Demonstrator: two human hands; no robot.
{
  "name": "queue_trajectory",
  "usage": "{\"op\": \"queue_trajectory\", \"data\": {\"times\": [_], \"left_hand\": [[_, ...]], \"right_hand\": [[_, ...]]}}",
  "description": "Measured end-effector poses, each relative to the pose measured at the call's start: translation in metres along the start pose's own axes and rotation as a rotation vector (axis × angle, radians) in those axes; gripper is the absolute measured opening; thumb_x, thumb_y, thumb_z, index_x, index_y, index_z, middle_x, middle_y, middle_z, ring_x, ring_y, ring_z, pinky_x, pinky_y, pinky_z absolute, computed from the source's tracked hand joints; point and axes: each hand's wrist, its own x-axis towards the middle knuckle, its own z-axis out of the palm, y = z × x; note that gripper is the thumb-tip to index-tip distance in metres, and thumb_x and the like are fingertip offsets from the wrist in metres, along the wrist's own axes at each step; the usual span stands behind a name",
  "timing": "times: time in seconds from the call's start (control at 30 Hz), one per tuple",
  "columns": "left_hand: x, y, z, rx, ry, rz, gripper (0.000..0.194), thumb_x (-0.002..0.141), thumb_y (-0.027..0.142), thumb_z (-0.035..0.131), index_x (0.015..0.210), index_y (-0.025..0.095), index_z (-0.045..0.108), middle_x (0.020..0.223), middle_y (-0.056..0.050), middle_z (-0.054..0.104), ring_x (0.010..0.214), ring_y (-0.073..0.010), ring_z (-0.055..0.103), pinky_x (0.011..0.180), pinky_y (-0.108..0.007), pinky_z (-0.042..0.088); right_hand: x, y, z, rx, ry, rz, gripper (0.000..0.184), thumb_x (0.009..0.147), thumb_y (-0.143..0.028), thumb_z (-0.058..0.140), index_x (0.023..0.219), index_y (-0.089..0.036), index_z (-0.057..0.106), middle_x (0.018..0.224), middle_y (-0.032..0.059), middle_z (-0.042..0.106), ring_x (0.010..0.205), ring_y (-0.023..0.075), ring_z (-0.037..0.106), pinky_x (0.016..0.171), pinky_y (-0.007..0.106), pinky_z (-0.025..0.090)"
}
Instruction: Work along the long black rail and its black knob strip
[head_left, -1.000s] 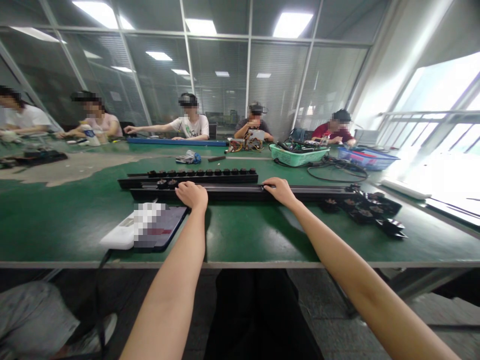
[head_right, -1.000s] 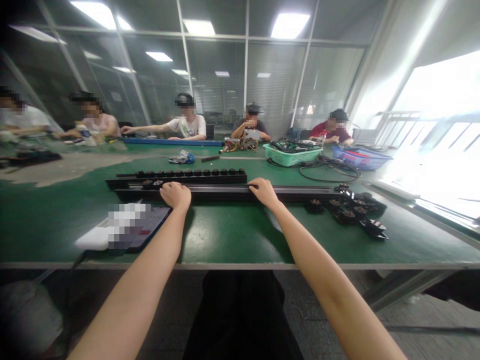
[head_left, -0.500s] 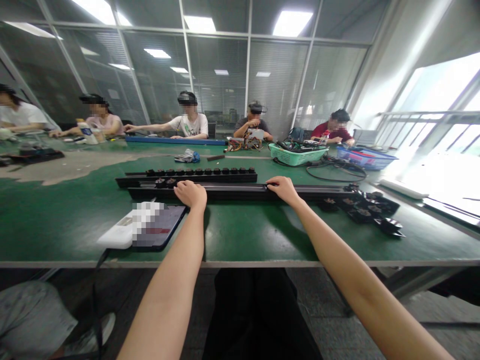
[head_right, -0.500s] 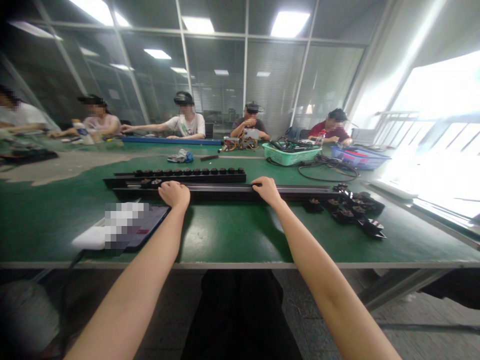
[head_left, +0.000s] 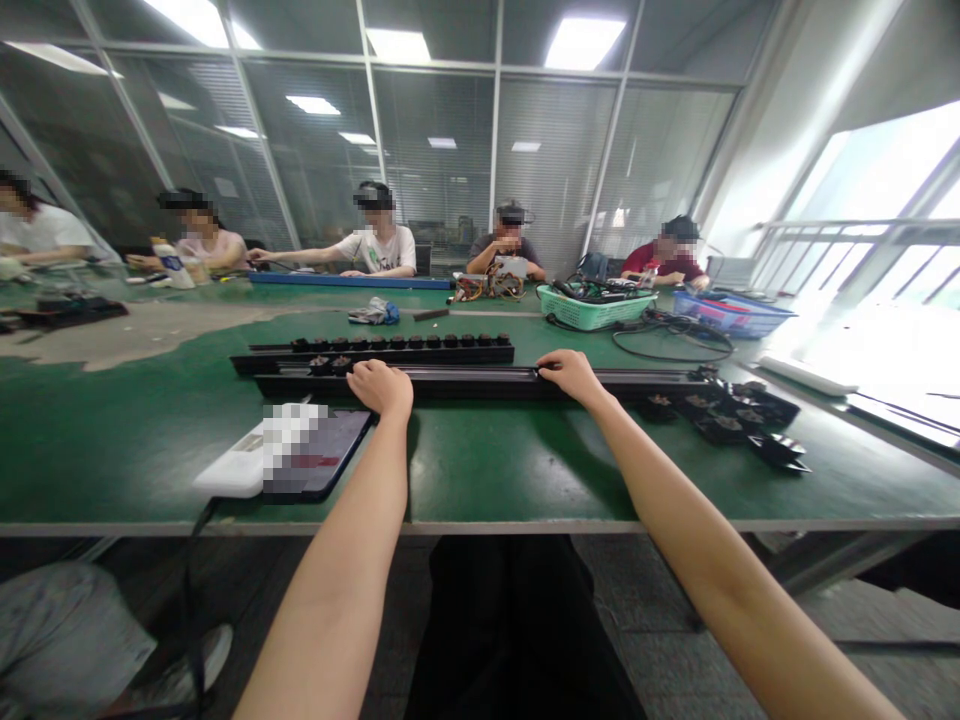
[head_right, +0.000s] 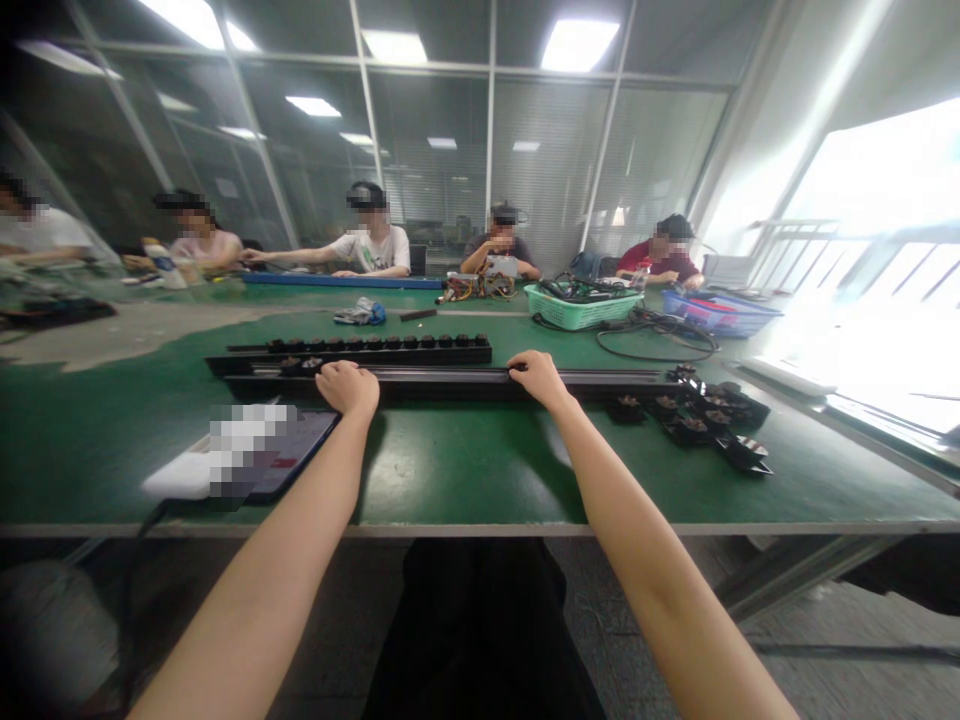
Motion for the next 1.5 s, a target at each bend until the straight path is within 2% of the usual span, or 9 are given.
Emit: {"op": "queue_trajectory", "data": {"times": [0.77,0.9,1.0,1.17,1.33,1.5], "left_hand": [[0.001,-0.001,0.000,0.043,-0.003,0.018,0.032,0.092,0.014,0.051,0.118,0.006,0.068,0.137,-0.026,0.061,0.139,-0.0346,0.053,0.129,-0.054,0.028],[0.001,-0.001,0.000,0.046,-0.002,0.020,0.032,0.092,0.014,0.051,0.118,0.006,0.068,0.136,-0.025,0.062,0.139,-0.0340,0.054,0.130,-0.053,0.028],[0.001,-0.002,0.000,0.059,-0.003,0.020,0.032,0.093,0.015,0.051,0.118,0.005,0.068,0.137,-0.025,0.062,0.139,-0.0340,0.054,0.130,-0.053,0.028],[0.001,-0.002,0.002,0.078,-0.001,0.032,0.033,0.093,0.015,0.052,0.119,0.004,0.068,0.136,-0.025,0.062,0.139,-0.0340,0.054,0.130,-0.052,0.027],[0.001,-0.002,0.005,0.075,0.002,0.025,0.032,0.093,0.015,0.051,0.120,0.006,0.067,0.138,-0.025,0.061,0.140,-0.0351,0.053,0.128,-0.057,0.029],[0.001,0.000,0.006,0.087,-0.010,0.032,0.033,0.094,0.014,0.050,0.120,0.005,0.066,0.136,-0.026,0.061,0.139,-0.0350,0.053,0.128,-0.055,0.029]], "right_hand": [[0.004,0.021,-0.021,-0.014,-0.045,0.062,0.020,0.078,-0.015,0.075,0.092,-0.022,0.086,0.093,0.0034,0.082,0.093,0.0235,0.076,0.096,0.035,0.059],[0.005,0.025,-0.025,-0.023,-0.104,0.018,0.016,0.081,-0.018,0.076,0.093,-0.023,0.086,0.097,0.0037,0.083,0.095,0.0242,0.077,0.097,0.036,0.059],[0.001,0.030,-0.027,-0.013,-0.127,-0.076,0.017,0.087,-0.023,0.074,0.099,-0.023,0.085,0.107,0.0057,0.082,0.101,0.0256,0.076,0.100,0.038,0.059],[-0.013,0.037,-0.022,-0.029,-0.037,-0.227,0.023,0.095,-0.024,0.066,0.109,-0.024,0.084,0.116,0.0075,0.080,0.115,0.0263,0.073,0.109,0.041,0.054],[-0.018,0.042,-0.017,-0.045,0.028,-0.198,0.025,0.095,-0.020,0.064,0.109,-0.023,0.084,0.117,0.0086,0.080,0.114,0.0261,0.073,0.109,0.040,0.053],[-0.021,0.045,-0.020,-0.044,0.071,-0.147,0.025,0.092,-0.017,0.064,0.106,-0.023,0.085,0.116,0.0084,0.080,0.113,0.0265,0.073,0.108,0.041,0.054]]}}
